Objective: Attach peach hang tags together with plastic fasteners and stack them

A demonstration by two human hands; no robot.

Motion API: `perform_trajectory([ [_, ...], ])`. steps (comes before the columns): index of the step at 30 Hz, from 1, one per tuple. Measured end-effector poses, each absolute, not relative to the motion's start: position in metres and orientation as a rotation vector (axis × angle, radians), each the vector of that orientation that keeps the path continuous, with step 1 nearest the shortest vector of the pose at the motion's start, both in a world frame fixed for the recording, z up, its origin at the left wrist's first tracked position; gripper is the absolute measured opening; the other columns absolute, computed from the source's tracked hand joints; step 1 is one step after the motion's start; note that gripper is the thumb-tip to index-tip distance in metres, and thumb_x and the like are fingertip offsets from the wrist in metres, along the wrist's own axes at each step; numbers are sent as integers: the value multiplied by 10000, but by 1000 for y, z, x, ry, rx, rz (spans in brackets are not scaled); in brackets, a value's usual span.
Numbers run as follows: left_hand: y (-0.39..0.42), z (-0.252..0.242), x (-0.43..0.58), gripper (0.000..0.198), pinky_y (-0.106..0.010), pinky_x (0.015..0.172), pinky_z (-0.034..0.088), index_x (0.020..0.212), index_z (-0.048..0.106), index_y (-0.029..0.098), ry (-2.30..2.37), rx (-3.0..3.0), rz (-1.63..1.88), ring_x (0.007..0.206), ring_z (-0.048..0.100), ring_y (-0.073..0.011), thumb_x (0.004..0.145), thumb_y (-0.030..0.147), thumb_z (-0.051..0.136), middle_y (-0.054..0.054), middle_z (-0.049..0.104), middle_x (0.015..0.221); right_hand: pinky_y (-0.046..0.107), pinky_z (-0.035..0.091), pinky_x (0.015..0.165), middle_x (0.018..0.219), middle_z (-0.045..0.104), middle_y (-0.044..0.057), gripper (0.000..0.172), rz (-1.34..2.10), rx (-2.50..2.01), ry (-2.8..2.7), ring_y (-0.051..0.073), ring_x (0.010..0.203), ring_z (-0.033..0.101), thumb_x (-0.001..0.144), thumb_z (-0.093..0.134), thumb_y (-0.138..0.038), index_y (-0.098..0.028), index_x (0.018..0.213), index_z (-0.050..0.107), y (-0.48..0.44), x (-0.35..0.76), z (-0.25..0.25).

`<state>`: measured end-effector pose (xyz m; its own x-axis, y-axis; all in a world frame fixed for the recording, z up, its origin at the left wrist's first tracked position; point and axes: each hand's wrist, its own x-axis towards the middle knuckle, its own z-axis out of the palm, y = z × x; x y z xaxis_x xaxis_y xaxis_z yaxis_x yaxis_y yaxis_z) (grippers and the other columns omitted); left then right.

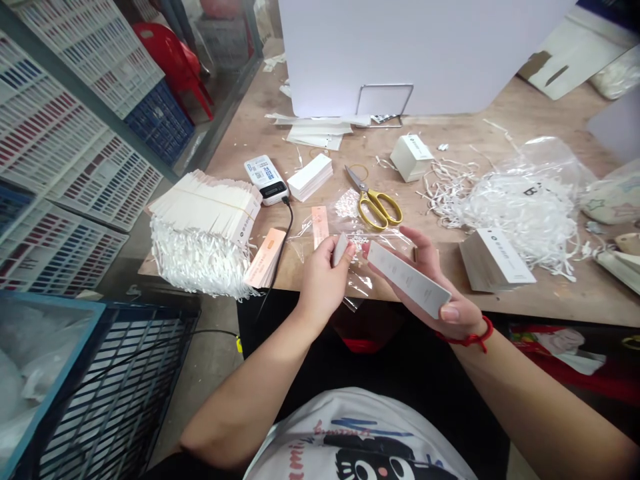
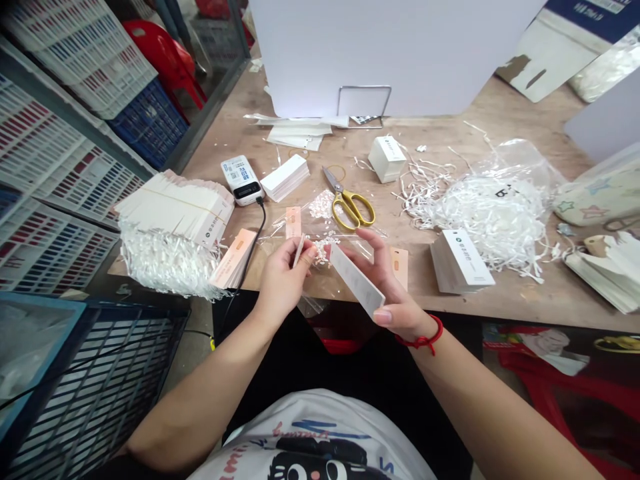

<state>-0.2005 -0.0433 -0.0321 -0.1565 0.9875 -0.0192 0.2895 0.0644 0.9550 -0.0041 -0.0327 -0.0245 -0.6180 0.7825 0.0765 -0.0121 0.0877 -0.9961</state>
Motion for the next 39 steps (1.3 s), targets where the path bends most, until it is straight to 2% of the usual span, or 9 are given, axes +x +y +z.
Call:
perform_trajectory([
  [5,-36,-23,-211,120,-334,708,422,972,671,221,1810,1742,642,840,644,-260,924,299,593,-73,716,910,602,294,1205,1571,358,109,1079,1000,-1065,-2376,364,1477,349,743,748,-562,-380,1542,46,-29,41,5],
  [8,-28,-19,-216,162,-344,720,427,1025,669,222,1842,1764,515,870,646,-283,893,307,629,-91,716,942,618,255,1219,1493,459,160,1032,464,-1266,-2675,402,1390,452,752,730,-436,-285,1572,124,-28,60,18],
  [12,-19,-18,-221,245,-298,705,435,1045,672,216,1688,1507,717,818,625,-214,864,379,694,-51,694,924,666,201,1212,1423,529,211,1048,208,-1340,-2891,426,1335,503,699,701,-393,-169,1575,171,-24,63,13],
  [16,-20,-18,-224,407,-212,515,366,1060,663,178,1334,915,961,593,518,-103,902,551,628,-17,605,791,698,185,1194,1437,525,203,1060,123,-1361,-2930,432,1325,509,647,684,-333,-169,1573,195,-19,62,-2],
  [23,-34,-14,-224,464,-168,476,413,1086,662,90,859,242,958,550,518,-79,1018,495,446,-20,561,701,745,126,1185,1556,403,212,1166,197,-1320,-2904,475,1414,398,677,771,-478,-210,1599,109,-18,65,-2],
  [26,-42,-13,-213,441,-209,572,515,1073,664,107,807,122,932,647,622,-115,1025,481,436,-31,601,733,730,120,1199,1625,283,201,1217,373,-1115,-2754,460,1489,278,712,789,-568,-257,1602,20,-24,42,8],
  [30,-52,-9,-195,429,-287,724,584,1042,677,126,716,109,825,798,699,-169,1010,498,467,-83,692,877,697,145,1220,1650,206,171,1369,649,-853,-2548,445,1521,207,600,883,-567,-317,1593,-26,-35,-6,13],
  [35,-62,-8,-187,434,-310,726,582,1124,680,161,669,183,834,783,703,-183,1004,519,468,-92,722,908,700,250,1194,1561,388,154,1231,979,-843,-2454,409,1450,383,675,832,-316,-331,1596,16,-40,-30,9],
  [39,-67,-13,-189,536,-339,747,581,1229,647,146,685,208,831,861,714,-226,985,582,456,-141,726,975,665,382,1134,1543,415,153,1223,1095,-838,-2395,407,1388,468,650,835,-293,-325,1589,52,-39,-28,8],
])
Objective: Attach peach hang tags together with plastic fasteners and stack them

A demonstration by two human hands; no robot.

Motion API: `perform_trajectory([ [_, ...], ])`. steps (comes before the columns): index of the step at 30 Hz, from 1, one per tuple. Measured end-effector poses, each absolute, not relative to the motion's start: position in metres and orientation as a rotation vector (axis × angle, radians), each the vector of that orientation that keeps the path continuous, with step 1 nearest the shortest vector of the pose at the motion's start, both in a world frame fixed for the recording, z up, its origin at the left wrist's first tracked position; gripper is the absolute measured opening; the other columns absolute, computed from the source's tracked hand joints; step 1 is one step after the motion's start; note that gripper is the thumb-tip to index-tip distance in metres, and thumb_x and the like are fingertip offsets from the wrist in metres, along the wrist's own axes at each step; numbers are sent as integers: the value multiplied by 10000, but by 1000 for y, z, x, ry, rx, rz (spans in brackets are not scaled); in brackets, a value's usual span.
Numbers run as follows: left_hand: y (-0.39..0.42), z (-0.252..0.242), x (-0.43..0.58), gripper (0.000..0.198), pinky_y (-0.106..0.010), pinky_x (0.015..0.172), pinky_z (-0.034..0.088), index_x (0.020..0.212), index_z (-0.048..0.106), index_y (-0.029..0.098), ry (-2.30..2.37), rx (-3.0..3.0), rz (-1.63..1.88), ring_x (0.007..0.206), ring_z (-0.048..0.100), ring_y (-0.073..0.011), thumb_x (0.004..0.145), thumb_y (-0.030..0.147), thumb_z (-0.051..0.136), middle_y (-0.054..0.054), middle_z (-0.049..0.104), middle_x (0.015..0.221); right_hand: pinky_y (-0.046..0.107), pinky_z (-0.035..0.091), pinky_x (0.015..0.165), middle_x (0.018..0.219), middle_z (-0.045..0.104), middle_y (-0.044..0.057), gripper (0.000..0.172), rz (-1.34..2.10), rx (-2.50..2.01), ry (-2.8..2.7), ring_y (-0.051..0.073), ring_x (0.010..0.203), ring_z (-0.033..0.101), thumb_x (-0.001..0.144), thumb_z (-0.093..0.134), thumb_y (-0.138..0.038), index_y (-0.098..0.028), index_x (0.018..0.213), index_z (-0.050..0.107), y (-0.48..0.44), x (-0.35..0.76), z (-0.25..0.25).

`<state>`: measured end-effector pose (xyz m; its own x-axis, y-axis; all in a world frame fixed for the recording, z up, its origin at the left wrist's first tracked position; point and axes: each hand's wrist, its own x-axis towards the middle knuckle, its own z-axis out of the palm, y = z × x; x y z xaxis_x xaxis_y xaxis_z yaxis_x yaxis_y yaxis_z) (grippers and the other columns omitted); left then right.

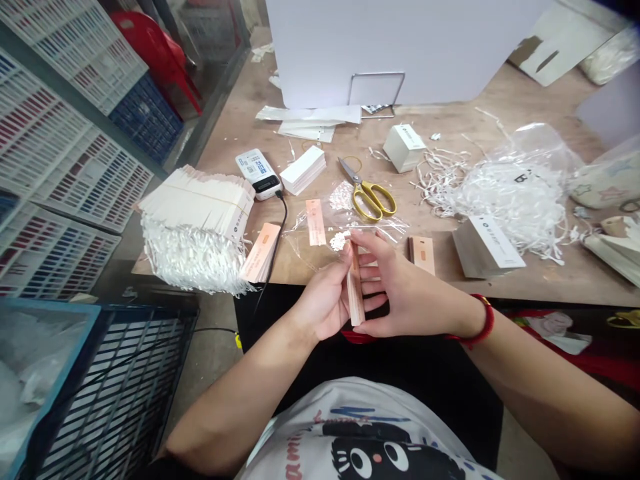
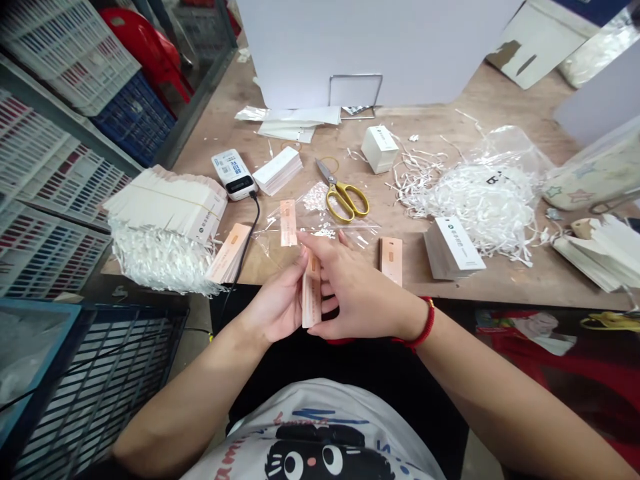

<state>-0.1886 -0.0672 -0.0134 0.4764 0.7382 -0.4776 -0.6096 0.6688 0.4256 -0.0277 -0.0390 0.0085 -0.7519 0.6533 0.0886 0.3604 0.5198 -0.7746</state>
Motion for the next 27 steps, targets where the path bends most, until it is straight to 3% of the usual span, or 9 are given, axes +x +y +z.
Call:
perform_trajectory([
  [4,-69,-15,-188,551,-345,755,577,1227,641,146,689,212,852,844,708,-223,975,603,463,-138,720,960,666,295,1187,1532,438,148,1235,1019,-816,-2418,403,1381,477,626,863,-336,-310,1589,91,-37,-28,8],
  [8,-71,-12,-184,455,-282,628,556,1077,661,151,768,230,860,641,640,-150,986,558,480,-60,667,779,686,120,1229,1452,521,141,1222,809,-806,-2556,394,1349,510,645,849,-418,-300,1593,87,-36,-31,6],
  [13,-73,-15,-178,524,-180,438,410,771,575,145,898,244,932,477,471,-77,962,622,472,-3,523,627,671,171,1218,1483,488,177,1146,581,-877,-2622,396,1417,431,673,814,-381,-283,1591,135,-37,-34,5],
  [17,-70,-18,-184,497,-132,368,254,754,534,157,785,167,893,416,310,-31,951,613,509,54,383,603,674,237,1196,1527,459,180,1198,672,-891,-2625,422,1428,413,628,863,-547,-265,1585,199,-28,-27,10],
  [19,-68,-17,-190,494,-128,353,210,806,573,154,696,107,789,402,263,-32,973,605,462,70,318,596,617,384,1139,1488,525,147,1023,782,-979,-2523,397,1353,514,706,811,-566,-270,1550,313,-18,-22,13],
  [21,-65,-16,-196,510,-130,346,204,863,609,150,610,50,697,395,251,-41,998,594,396,73,282,589,502,522,1026,1327,669,89,633,903,-1103,-2402,325,1184,654,834,706,-477,-276,1410,537,-7,-20,16],
  [23,-63,-14,-201,523,-132,345,212,937,638,143,560,18,658,396,259,-50,1015,576,355,72,273,582,412,578,912,1104,768,33,306,963,-1224,-2352,257,998,724,891,615,-367,-277,1165,717,3,-22,20],
  [27,-63,-14,-204,548,-134,343,218,1036,656,117,548,29,657,398,265,-53,1016,572,351,73,280,577,335,565,754,863,792,-12,173,901,-1361,-2395,204,809,721,866,617,-280,-265,894,786,16,-31,26],
])
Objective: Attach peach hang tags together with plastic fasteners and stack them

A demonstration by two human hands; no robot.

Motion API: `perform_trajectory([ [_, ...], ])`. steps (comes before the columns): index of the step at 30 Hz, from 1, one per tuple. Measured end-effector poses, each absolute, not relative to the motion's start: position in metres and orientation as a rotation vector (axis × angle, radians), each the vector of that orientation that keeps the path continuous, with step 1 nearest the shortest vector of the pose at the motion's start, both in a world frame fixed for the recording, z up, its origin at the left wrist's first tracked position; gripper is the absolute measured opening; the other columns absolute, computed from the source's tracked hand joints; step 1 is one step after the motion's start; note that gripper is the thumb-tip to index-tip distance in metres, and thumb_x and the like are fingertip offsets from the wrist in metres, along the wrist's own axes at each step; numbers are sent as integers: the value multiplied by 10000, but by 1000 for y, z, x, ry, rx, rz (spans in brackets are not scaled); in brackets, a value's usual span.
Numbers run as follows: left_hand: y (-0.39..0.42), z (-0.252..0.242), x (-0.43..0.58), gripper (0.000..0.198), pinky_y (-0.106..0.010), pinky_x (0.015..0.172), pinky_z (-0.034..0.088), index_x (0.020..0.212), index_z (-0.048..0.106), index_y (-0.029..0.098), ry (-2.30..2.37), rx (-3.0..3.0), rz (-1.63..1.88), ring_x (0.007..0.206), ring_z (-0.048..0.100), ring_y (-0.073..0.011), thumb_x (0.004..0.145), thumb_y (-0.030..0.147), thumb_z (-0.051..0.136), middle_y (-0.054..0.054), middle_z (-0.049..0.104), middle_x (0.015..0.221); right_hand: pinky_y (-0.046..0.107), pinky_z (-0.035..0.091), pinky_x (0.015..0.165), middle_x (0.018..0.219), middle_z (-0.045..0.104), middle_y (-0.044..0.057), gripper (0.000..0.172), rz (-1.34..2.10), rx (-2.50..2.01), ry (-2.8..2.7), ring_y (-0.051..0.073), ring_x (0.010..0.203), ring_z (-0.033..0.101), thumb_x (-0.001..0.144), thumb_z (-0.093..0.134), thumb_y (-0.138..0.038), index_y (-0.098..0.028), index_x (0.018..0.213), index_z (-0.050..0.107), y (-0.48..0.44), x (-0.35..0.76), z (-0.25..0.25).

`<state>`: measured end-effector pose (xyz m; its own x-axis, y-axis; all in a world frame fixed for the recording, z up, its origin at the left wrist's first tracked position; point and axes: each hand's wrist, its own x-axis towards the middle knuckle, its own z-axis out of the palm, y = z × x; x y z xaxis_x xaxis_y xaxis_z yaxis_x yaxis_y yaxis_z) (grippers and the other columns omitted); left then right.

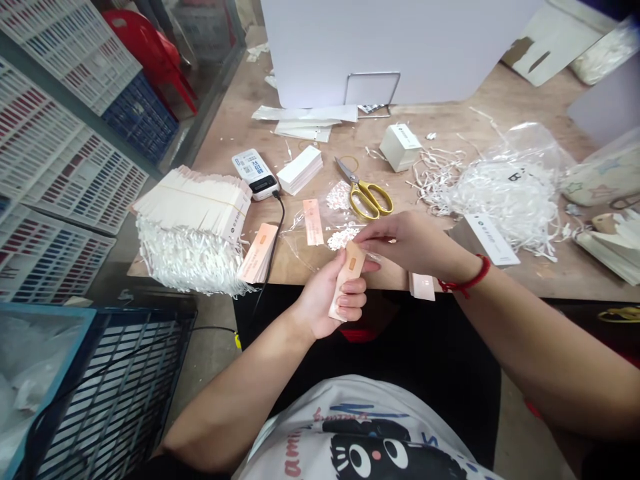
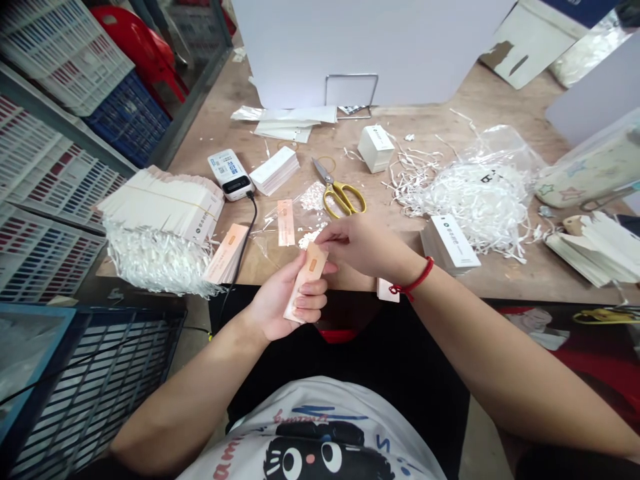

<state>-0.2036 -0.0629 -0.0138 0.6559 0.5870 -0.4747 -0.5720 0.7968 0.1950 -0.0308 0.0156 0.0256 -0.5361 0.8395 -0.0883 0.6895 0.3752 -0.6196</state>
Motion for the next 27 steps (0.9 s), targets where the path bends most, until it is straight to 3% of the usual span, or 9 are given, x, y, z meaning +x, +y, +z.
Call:
perform_trajectory([
  [4,-64,-17,-204,525,-134,347,247,1074,646,121,556,46,650,401,301,-56,1007,570,383,65,328,579,290,532,669,756,766,-41,125,963,-1329,-2390,161,696,686,845,643,-252,-257,818,765,22,-35,24],
  [6,-65,-19,-203,479,-127,353,259,1116,622,139,600,66,682,404,342,-52,1012,547,393,44,423,601,285,525,647,739,759,-43,114,991,-1320,-2394,159,678,680,843,650,-258,-257,806,758,24,-35,21],
  [9,-69,-20,-199,392,-125,366,299,1246,545,204,777,179,846,440,490,-64,1009,500,446,-49,650,791,289,522,641,761,766,-34,115,1009,-1326,-2389,171,699,691,848,652,-273,-253,805,757,28,-34,16],
  [11,-71,-21,-198,422,-150,384,370,1360,478,267,885,309,967,530,634,-116,986,456,523,-93,708,981,289,518,644,759,765,-30,110,992,-1343,-2385,172,700,689,844,658,-271,-247,805,759,29,-34,14],
  [14,-74,-22,-198,541,-181,414,441,1411,482,290,957,470,1028,663,736,-176,904,343,663,-103,674,1193,282,506,646,747,761,-25,108,959,-1366,-2386,164,686,681,833,659,-257,-240,804,761,29,-34,10],
  [17,-74,-24,-199,564,-181,417,452,1405,511,256,981,534,1024,674,744,-173,869,256,687,-123,639,1291,278,496,631,725,754,-23,117,984,-1371,-2366,160,671,673,830,654,-252,-237,779,758,27,-35,7],
  [27,-76,-27,-195,562,-181,397,430,1441,498,244,999,542,1032,624,723,-158,896,219,632,-127,679,1213,294,472,660,728,742,8,142,863,-1354,-2437,153,640,637,839,628,-206,-206,781,758,20,-35,6],
])
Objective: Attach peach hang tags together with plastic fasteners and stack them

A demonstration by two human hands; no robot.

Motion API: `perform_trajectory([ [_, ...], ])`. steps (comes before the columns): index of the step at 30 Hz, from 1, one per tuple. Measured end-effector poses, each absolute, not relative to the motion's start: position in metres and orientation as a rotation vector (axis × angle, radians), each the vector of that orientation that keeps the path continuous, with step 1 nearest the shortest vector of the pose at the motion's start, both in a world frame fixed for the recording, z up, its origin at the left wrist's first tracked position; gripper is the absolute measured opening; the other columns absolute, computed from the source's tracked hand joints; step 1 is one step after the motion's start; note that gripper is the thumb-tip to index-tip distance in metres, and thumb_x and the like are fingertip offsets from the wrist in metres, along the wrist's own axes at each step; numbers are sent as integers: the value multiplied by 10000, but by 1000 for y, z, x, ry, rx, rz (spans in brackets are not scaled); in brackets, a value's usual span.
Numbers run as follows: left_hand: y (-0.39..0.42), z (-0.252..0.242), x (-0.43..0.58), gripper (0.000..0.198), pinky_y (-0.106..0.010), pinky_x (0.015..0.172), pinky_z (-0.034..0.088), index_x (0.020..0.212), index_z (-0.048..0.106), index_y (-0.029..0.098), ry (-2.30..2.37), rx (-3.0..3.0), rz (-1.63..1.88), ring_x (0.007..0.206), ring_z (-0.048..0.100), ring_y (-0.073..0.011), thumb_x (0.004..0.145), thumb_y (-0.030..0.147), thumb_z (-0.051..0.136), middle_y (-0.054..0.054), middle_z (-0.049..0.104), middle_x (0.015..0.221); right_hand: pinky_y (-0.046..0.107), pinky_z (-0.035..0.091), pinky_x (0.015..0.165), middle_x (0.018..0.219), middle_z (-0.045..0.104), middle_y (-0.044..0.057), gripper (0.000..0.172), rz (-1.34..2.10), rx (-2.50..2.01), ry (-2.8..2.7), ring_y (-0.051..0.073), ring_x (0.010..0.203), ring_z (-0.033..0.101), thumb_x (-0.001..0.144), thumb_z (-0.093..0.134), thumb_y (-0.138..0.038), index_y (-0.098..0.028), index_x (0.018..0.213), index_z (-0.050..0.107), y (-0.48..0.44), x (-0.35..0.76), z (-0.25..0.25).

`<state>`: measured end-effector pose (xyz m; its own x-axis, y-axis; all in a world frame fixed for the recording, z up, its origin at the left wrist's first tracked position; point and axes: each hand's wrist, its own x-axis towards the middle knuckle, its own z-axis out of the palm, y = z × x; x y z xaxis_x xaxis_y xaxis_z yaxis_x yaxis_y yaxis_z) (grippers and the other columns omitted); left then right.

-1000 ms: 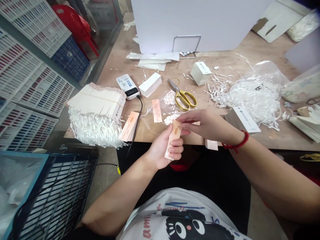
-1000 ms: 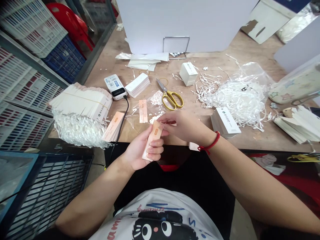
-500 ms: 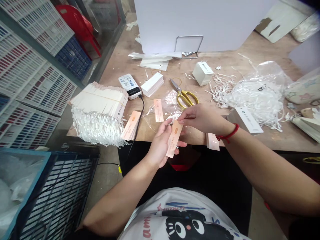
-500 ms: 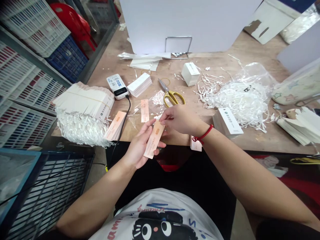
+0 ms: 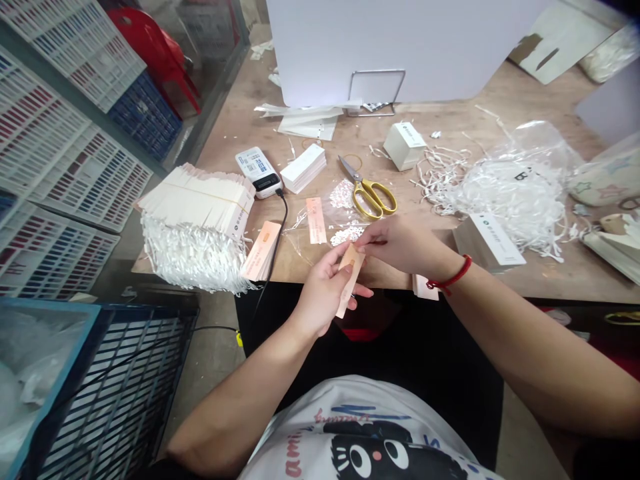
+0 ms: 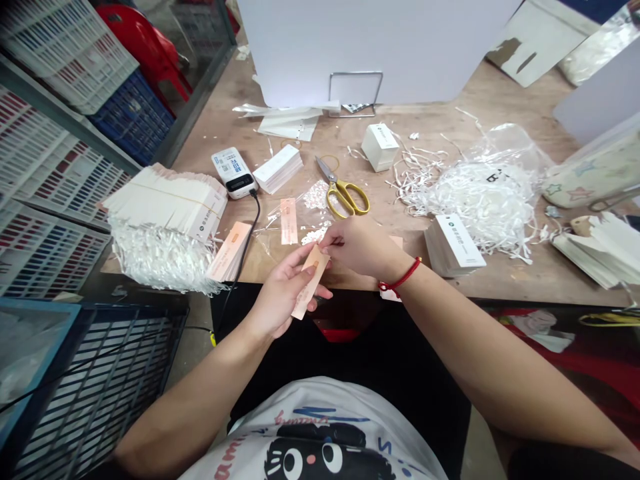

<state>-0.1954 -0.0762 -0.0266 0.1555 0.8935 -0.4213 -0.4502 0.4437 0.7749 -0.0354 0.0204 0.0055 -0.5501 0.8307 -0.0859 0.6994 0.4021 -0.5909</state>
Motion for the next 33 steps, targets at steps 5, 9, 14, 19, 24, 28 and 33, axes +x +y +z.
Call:
perform_trajectory([
  [5,-74,-28,-195,580,-179,399,429,1463,476,236,1014,566,1047,624,719,-154,903,208,625,-127,671,1202,295,468,651,755,753,22,184,609,-1386,-2408,179,678,662,821,603,-117,-202,807,765,9,-41,-2],
  [9,-69,-29,-196,564,-171,413,444,1444,491,241,1011,584,1111,630,715,-146,900,217,640,-107,685,1165,312,533,711,820,772,15,198,467,-1329,-2188,189,734,705,886,583,-134,-214,912,762,-10,-43,-18],
  [14,-64,-31,-194,600,-174,425,472,1492,432,235,1016,564,1162,656,714,-158,919,203,608,-76,717,1027,393,567,998,1230,735,128,284,383,-1124,-2136,240,1143,702,968,499,-155,-162,1125,736,-33,-46,-30],
  [19,-65,-36,-190,583,-172,445,490,1490,456,255,1049,609,1186,600,663,-123,930,235,619,-30,707,869,441,550,1065,1397,620,196,412,358,-1156,-2211,262,1307,603,967,421,-113,-103,1320,635,-44,-51,-32],
  [24,-67,-38,-186,576,-204,467,516,1482,475,291,1084,613,1184,594,644,-121,931,292,640,-39,718,918,469,516,1108,1429,600,175,420,439,-1214,-2189,265,1354,558,982,406,-141,-137,1352,606,-49,-53,-32],
  [28,-64,-35,-184,559,-206,457,512,1469,488,266,1108,610,1184,580,631,-111,928,259,630,-50,719,969,500,502,1113,1389,627,184,386,463,-1254,-2149,280,1338,572,1001,394,-176,-138,1309,624,-47,-56,-35],
  [33,-60,-35,-182,579,-197,452,506,1471,490,256,1122,583,1160,571,622,-97,912,246,643,-56,721,1012,513,505,1081,1299,664,199,338,497,-1295,-2092,301,1262,611,994,392,-172,-121,1219,639,-41,-60,-36],
])
